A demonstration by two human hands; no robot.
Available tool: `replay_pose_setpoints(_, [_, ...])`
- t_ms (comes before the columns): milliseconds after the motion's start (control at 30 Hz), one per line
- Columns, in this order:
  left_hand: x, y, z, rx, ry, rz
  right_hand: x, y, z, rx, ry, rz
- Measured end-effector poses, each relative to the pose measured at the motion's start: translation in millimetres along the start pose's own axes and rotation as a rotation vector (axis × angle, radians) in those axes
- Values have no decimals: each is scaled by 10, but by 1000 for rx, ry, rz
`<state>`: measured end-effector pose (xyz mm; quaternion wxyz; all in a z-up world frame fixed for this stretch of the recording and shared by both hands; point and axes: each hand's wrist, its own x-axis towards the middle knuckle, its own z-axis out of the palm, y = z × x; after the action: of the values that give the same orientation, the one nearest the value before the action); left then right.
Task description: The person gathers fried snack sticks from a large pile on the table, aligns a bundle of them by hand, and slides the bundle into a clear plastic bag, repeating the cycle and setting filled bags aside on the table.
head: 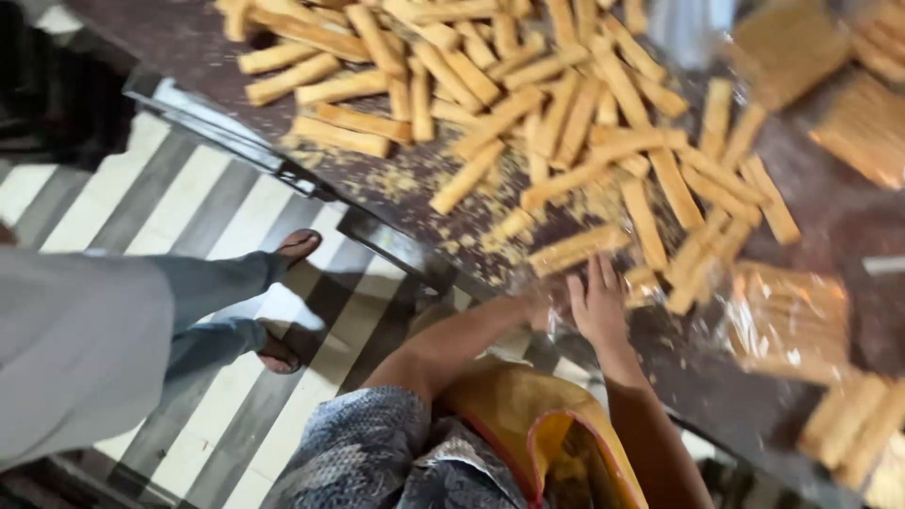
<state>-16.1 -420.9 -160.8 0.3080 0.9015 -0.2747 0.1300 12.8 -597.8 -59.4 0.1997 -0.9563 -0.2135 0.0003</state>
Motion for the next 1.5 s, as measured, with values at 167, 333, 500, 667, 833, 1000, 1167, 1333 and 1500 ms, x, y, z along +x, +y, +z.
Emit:
replay_pose_setpoints(167, [-235, 3, -474, -423, -295, -71, 1, -26, 94, -113, 57, 15])
replay_pose_setpoints(333, [-483, -824, -2211, -330, -81, -683, 7, -4, 177, -142, 95, 38])
replay_pose_setpoints(500, [-562, -2341, -3164, 143, 297, -985, 95, -91, 186, -170, 30, 230])
replay_pose_setpoints(667, [-447, -3340, -3528, 445, 81, -818, 353, -322, 305, -148, 276, 222])
replay_pose_setpoints(833, [-422, -3510, -3699, 377, -242, -665, 1367, -1728, 153, 68, 70, 85])
replay_pose_setpoints(1000, [-535, -2936, -4393, 265, -35, -549, 2462, -2648, 855, 190, -376, -239])
replay_pose_setpoints(1167, [-931, -2653, -4379, -191, 565, -931, 3214, -3325, 1062, -379, -500, -589])
replay_pose_setpoints(1333, [-1264, -2346, -3864, -781, 794, -1132, 3241, -3256, 847, -69, -693, -249])
replay_pose_setpoints(1500, [-961, -2085, -3266, -1192, 658, -1047, 2831, -2866, 801, 714, -698, 403])
